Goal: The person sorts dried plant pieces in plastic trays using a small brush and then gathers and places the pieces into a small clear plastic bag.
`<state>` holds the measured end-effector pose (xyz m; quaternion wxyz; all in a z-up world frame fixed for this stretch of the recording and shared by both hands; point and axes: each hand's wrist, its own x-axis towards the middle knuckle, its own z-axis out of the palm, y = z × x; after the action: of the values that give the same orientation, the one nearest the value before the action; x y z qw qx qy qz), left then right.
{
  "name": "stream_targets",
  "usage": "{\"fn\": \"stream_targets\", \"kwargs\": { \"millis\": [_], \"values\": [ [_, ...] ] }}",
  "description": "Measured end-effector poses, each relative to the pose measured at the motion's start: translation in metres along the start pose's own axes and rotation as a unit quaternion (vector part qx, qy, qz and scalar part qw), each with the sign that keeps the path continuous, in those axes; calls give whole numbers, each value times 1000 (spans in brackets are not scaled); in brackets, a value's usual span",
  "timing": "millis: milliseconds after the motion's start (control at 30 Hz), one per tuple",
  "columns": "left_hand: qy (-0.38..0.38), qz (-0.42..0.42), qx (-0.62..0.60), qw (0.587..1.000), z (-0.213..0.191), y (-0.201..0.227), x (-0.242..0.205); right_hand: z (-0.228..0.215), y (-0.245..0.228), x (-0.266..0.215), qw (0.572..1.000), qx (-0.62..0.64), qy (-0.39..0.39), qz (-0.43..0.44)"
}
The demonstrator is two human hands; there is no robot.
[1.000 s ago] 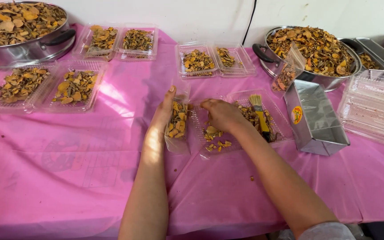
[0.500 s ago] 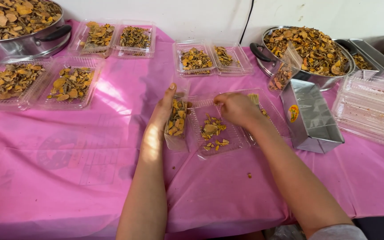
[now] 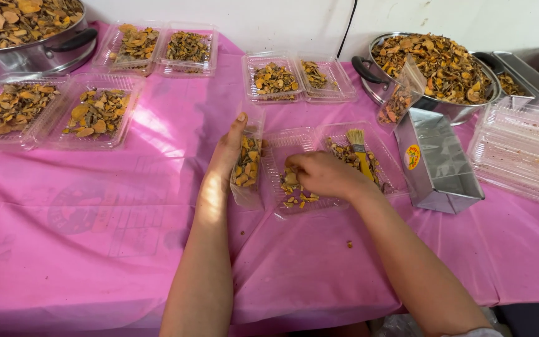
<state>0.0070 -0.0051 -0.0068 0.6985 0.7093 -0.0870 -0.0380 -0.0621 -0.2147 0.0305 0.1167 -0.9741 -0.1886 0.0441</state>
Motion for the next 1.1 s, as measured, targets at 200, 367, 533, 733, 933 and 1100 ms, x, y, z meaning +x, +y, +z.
{"fn": "stream_targets", "kwargs": {
  "millis": [200, 367, 533, 733, 933, 1100],
  "values": [
    [10, -11, 14, 1000, -1, 14, -13, 9, 10, -10, 990, -19, 105, -89],
    [13, 12, 36, 999, -11, -24, 27, 31, 21, -8, 989, -81, 19, -122],
    [16, -18, 29, 999, -4, 12, -8, 66, 50, 19, 971, -158, 86, -156],
    [18, -25, 35, 999, -10, -16, 15, 82, 61, 48, 925, -211, 228, -218],
    [8, -60, 26, 998, 10, 59, -50, 91, 63, 55, 927, -193, 233, -221],
    [16, -63, 10, 998, 14, 66, -56, 94, 55, 48, 920, -207, 269, -195]
  ]
}}
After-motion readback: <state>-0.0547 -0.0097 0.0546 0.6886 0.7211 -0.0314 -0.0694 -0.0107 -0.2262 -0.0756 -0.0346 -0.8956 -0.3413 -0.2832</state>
